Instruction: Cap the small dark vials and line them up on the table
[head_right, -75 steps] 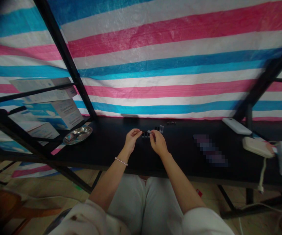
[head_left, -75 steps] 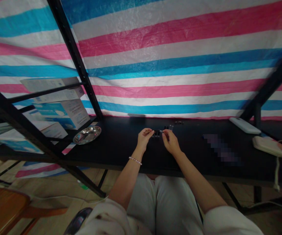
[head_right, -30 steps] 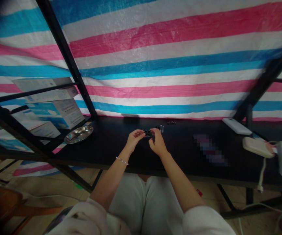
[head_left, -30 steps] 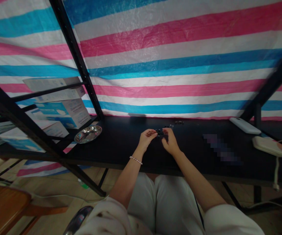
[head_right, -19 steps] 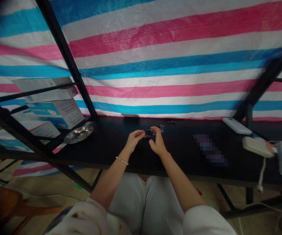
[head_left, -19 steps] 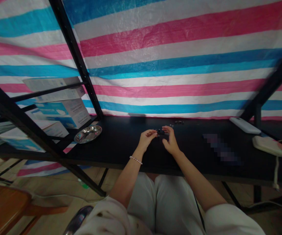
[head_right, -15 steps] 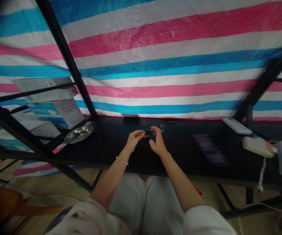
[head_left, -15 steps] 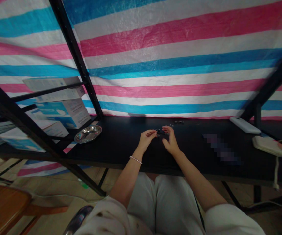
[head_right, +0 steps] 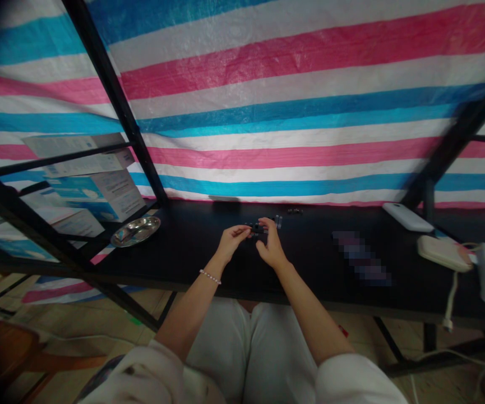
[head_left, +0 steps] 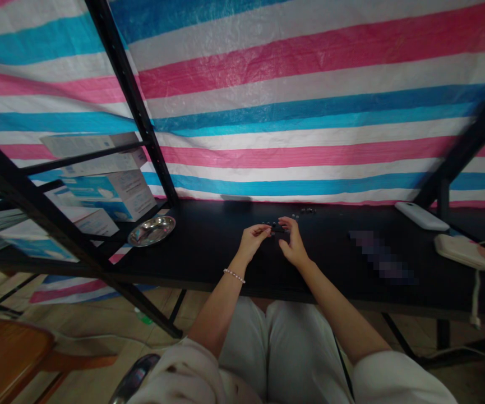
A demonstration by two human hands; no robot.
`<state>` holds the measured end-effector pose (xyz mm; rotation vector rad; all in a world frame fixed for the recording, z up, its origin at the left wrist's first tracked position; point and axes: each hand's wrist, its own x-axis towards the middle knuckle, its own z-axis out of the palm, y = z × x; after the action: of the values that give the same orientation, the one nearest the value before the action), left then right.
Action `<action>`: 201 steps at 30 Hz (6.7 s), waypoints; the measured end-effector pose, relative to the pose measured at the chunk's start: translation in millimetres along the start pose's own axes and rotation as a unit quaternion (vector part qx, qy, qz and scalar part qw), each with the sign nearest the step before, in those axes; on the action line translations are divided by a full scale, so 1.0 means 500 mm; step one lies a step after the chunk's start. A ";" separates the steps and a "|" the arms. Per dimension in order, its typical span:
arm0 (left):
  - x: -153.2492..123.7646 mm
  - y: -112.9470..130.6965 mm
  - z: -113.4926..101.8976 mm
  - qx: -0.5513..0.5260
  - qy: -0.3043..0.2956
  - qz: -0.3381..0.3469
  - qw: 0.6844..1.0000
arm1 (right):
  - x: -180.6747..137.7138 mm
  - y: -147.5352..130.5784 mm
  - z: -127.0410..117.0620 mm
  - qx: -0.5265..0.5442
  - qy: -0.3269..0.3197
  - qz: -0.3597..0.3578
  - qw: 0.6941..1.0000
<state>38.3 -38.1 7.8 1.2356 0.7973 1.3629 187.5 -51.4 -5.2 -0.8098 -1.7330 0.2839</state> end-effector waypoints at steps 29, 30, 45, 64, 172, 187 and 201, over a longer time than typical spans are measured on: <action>-0.004 0.003 0.004 0.025 -0.022 0.005 0.999 | -0.001 0.004 0.001 -0.009 -0.019 -0.003 1.000; -0.004 0.003 0.004 0.025 -0.023 0.005 0.999 | -0.001 0.003 0.000 -0.009 -0.019 -0.003 1.000; -0.004 0.009 0.006 0.005 -0.019 0.000 1.000 | -0.003 0.014 0.006 -0.044 -0.010 0.037 0.998; 0.000 0.009 -0.001 -0.037 -0.011 0.006 0.999 | -0.004 0.006 0.006 -0.102 0.002 0.012 0.995; 0.007 0.000 -0.030 0.245 0.288 0.131 0.917 | 0.006 0.120 -0.047 -0.212 0.176 0.122 0.953; 0.010 -0.013 -0.032 0.212 0.267 0.154 0.927 | 0.011 0.148 -0.040 -0.250 0.118 0.179 0.944; 0.008 -0.019 -0.031 0.232 0.252 0.189 0.920 | 0.020 0.119 -0.052 -0.275 0.154 0.234 0.920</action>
<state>26.5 -29.6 -4.2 1.4727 1.3507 1.9249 232.3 -7.0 -22.9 -1.5977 -1.3075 -0.0298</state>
